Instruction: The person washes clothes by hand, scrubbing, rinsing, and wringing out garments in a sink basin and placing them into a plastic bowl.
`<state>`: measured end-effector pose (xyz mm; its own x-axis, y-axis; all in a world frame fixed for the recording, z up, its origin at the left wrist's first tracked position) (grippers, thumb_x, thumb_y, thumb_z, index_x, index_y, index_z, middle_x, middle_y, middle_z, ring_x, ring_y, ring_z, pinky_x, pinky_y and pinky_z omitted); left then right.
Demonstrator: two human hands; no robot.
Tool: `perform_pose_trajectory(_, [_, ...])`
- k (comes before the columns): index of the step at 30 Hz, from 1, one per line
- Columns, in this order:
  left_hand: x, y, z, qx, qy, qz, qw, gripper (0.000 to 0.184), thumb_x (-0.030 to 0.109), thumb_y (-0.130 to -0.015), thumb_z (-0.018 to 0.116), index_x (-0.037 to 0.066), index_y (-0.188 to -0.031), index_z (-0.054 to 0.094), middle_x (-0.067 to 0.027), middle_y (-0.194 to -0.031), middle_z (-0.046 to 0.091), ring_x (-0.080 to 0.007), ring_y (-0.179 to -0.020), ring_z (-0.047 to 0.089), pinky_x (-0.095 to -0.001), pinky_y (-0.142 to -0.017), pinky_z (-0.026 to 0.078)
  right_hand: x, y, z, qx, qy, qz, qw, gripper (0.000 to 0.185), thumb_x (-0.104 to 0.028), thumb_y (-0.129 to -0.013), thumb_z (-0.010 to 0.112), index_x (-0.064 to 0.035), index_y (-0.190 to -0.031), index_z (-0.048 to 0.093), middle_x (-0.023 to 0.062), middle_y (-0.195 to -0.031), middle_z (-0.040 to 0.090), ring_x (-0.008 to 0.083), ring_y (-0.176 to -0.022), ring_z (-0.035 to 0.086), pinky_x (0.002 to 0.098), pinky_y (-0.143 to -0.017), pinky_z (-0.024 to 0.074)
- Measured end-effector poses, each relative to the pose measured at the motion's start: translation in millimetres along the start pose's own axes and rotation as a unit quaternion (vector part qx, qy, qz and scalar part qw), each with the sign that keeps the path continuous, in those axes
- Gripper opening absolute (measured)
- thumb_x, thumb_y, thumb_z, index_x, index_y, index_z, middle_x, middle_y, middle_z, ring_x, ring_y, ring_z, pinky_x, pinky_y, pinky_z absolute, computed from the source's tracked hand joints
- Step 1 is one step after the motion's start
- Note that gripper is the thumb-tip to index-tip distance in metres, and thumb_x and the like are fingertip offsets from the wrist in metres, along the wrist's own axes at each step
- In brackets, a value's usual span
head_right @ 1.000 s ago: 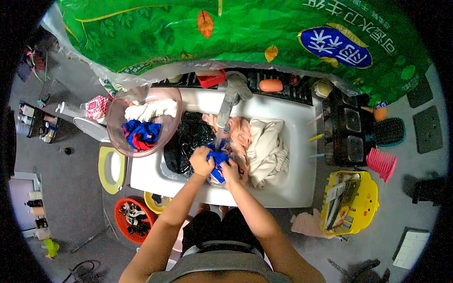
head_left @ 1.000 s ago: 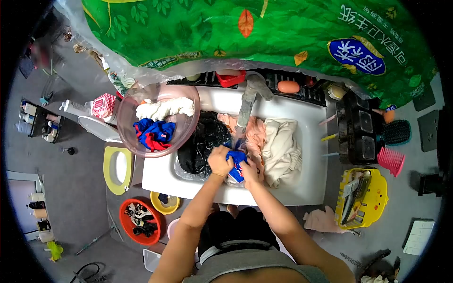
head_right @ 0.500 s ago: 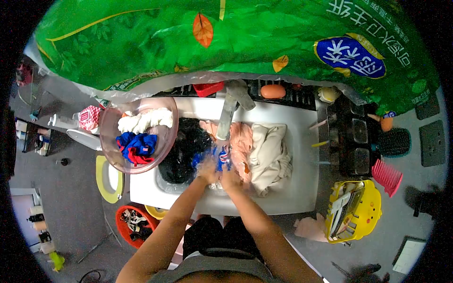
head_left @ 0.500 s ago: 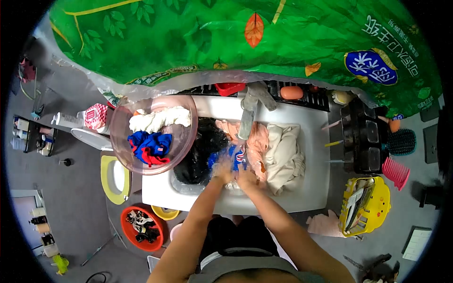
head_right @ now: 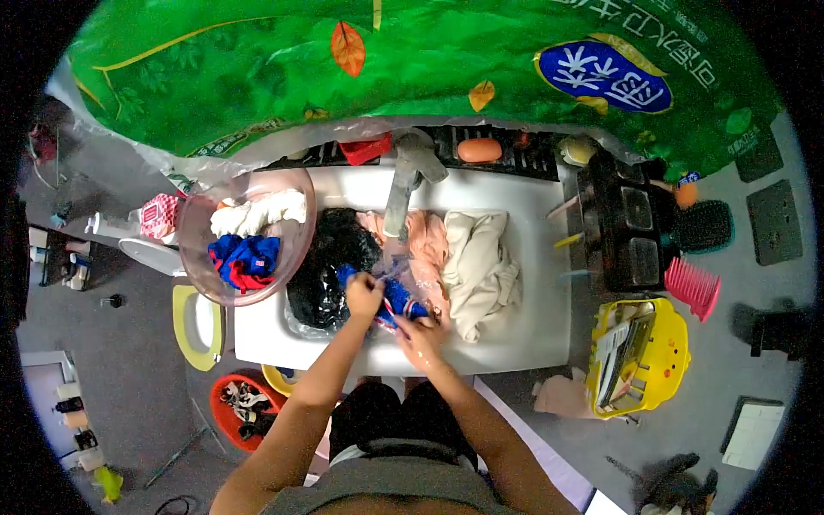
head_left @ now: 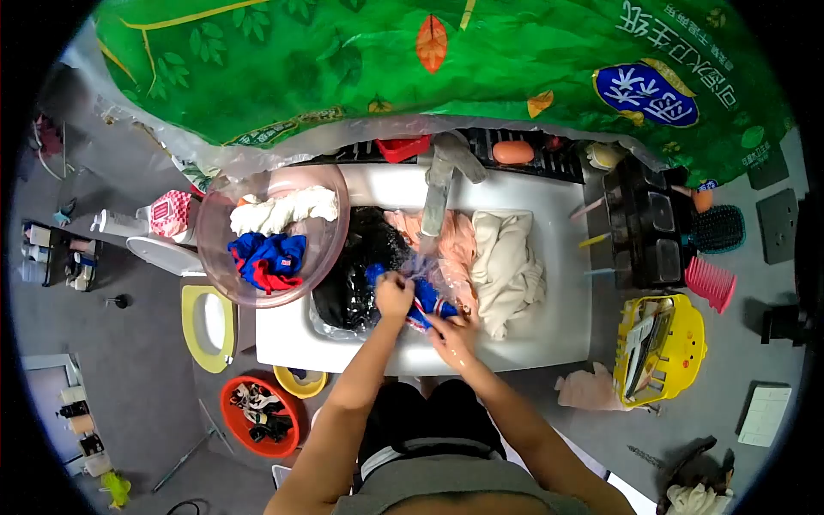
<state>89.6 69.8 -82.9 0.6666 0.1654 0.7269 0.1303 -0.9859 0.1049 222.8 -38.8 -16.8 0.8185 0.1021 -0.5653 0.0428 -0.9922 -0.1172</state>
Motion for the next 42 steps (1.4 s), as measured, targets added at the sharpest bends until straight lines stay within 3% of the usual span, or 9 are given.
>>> perform_pose_trajectory(2, [-3, 13, -25, 0.093, 0.042, 0.033, 0.994, 0.015, 0.01, -0.065, 0.062, 0.003, -0.066, 0.049, -0.0154, -0.079, 0.049, -0.0324, -0.074, 0.05, -0.0397, -0.068, 0.042, 14, 3, -2, 0.096, 0.09, 0.033, 0.991, 0.02, -0.02, -0.075, 0.057, -0.0137, -0.093, 0.063, 0.0107, -0.07, 0.06, 0.0296, -0.067, 0.055, 0.0416, -0.06, 0.0421])
perform_pose_trajectory(5, [-8, 35, -58, 0.12, 0.05, 0.089, 0.987, 0.014, -0.008, -0.061, 0.05, 0.002, -0.07, 0.046, -0.0145, -0.079, 0.047, -0.0327, -0.074, 0.048, -0.0398, -0.066, 0.04, 31, -1, 3, -0.053, 0.117, 0.121, 0.984, 0.018, -0.02, -0.075, 0.056, -0.0106, -0.09, 0.062, 0.0138, -0.072, 0.06, 0.0332, -0.067, 0.057, 0.0432, -0.056, 0.0454])
perform_pose_trajectory(11, [1, 70, -65, -0.097, -0.183, 0.237, 0.949, 0.03, -0.003, -0.059, 0.056, 0.014, -0.083, 0.065, -0.0083, -0.106, 0.05, -0.0276, -0.093, 0.051, -0.0346, -0.072, 0.048, 35, -26, 15, -0.183, 0.151, 0.152, 0.959, 0.035, -0.032, -0.067, 0.067, -0.0069, -0.09, 0.059, 0.0132, -0.08, 0.063, 0.0304, -0.079, 0.061, 0.0404, -0.062, 0.0487])
perform_pose_trajectory(15, [14, 50, -51, -0.259, -0.341, 0.098, 0.899, 0.038, 0.008, -0.073, 0.055, 0.02, -0.11, 0.057, -0.0106, -0.116, 0.047, -0.0298, -0.093, 0.055, -0.0366, -0.075, 0.048, 50, -30, 11, -0.228, 0.169, 0.181, 0.942, 0.032, -0.03, -0.066, 0.068, -0.0084, -0.089, 0.062, 0.0121, -0.085, 0.063, 0.0282, -0.081, 0.061, 0.0389, -0.068, 0.0479])
perform_pose_trajectory(21, [33, 37, -67, -0.211, -0.428, 0.163, 0.864, 0.036, 0.012, -0.078, 0.047, 0.02, -0.112, 0.054, -0.0095, -0.089, 0.062, -0.0272, -0.078, 0.062, -0.0371, -0.062, 0.05, 48, -24, -54, 0.066, -0.018, 0.154, 0.986, 0.02, -0.026, -0.071, 0.066, -0.0084, -0.081, 0.062, 0.0089, -0.079, 0.058, 0.027, -0.077, 0.057, 0.0363, -0.069, 0.0453])
perform_pose_trajectory(26, [66, 45, -114, -0.075, -0.39, 0.209, 0.893, 0.027, 0.013, -0.074, 0.052, 0.021, -0.096, 0.064, -0.0073, -0.089, 0.06, -0.0248, -0.08, 0.058, -0.0342, -0.064, 0.049, 53, -35, -58, 0.011, -0.756, 0.349, 0.554, 0.016, -0.017, -0.087, 0.046, -0.0059, -0.097, 0.054, 0.0056, -0.089, 0.06, 0.0192, -0.085, 0.057, 0.0333, -0.078, 0.045])
perform_pose_trajectory(33, [148, 68, -204, 0.162, -0.202, 0.317, 0.913, 0.033, -0.002, -0.056, 0.057, 0.01, -0.086, 0.064, 0.0007, -0.089, 0.058, -0.0235, -0.078, 0.053, -0.0314, -0.064, 0.047, -28, -72, -167, 0.132, -0.74, 0.198, 0.629, 0.021, -0.016, -0.086, 0.05, -0.001, -0.099, 0.056, 0.0067, -0.096, 0.059, 0.0156, -0.087, 0.056, 0.0292, -0.078, 0.0455])
perform_pose_trajectory(39, [151, 64, -192, 0.13, -0.142, 0.283, 0.94, 0.051, -0.007, -0.058, 0.052, 0.002, -0.108, 0.052, -0.0107, -0.112, 0.05, -0.0312, -0.088, 0.053, -0.0366, -0.073, 0.046, -3, -102, -140, 0.125, -0.469, 0.183, 0.855, 0.026, -0.017, -0.087, 0.045, 0.002, -0.099, 0.057, 0.0071, -0.087, 0.061, 0.0141, -0.081, 0.057, 0.0259, -0.073, 0.044])
perform_pose_trajectory(42, [94, 40, -125, -0.02, -0.143, 0.194, 0.97, 0.078, -0.001, -0.059, 0.058, 0.003, -0.129, 0.025, -0.0188, -0.133, 0.027, -0.036, -0.092, 0.055, -0.0386, -0.071, 0.049, 9, -98, -69, 0.068, -0.195, 0.218, 0.954, 0.031, -0.033, -0.087, 0.043, -0.0081, -0.096, 0.06, 0.0176, -0.086, 0.061, 0.0346, -0.079, 0.059, 0.0411, -0.071, 0.0444])
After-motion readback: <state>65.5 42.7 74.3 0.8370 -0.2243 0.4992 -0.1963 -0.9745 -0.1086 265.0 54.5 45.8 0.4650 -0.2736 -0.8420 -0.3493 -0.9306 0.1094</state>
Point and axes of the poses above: each hand's wrist, its own y-axis away from the middle knuckle, its own z-axis out of the palm, x = y × z, the point moved 2 cm from there along -y, towards the middle knuckle
